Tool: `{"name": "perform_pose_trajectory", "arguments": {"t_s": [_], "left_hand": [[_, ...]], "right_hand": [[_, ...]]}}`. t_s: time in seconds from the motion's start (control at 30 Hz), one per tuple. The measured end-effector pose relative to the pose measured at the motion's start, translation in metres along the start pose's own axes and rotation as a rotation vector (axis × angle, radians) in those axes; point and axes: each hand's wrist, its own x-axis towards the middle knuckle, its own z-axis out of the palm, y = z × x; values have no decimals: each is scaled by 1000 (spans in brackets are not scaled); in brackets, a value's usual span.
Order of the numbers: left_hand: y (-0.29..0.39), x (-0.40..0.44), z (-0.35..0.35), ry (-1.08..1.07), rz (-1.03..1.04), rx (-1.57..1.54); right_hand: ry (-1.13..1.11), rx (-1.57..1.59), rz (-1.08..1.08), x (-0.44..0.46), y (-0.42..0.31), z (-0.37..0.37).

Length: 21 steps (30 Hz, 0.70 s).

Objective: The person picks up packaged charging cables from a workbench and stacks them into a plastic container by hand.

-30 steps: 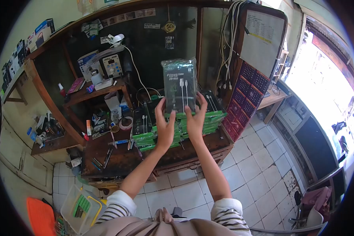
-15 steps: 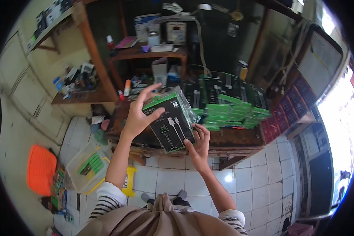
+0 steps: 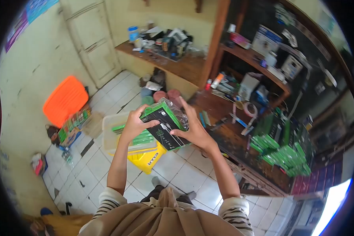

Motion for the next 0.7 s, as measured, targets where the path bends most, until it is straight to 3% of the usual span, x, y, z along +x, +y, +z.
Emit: {"name": "perform_pose_trajectory", "arguments": {"t_s": [0.03,0.1,0.17,0.23,0.37,0.43,0.53,0.6,0.67,0.7], "left_hand": [[-11,-4,-14,39,-25,43],[-39,-11,-42,109,-58,66],[-74,-21,-68,199,-142,-11],[-113,-31,-89,267,-200,-161],[-193,-53,-107,463,-287,-212],[-245,-70,-96,888,-316,-119],[-325,-111,-70,848,-609,-186],[-338,-117,-65,804,-766,-253],[-333,-109,-66,782,-1176,-717],[-347,-111,-66,785,-1191,-716]], "right_hand": [[-33,12,-14,15,3,16],[-269,379,11,46,14,51],[-278,245,-60,67,24,82],[-388,196,93,86,42,117],[-298,74,2,130,73,199],[-298,33,-53,144,103,249],[-287,-212,-47,149,141,321],[-339,-253,-36,147,165,357],[-378,-301,-27,147,181,384],[-380,-312,-47,148,187,394]]}}
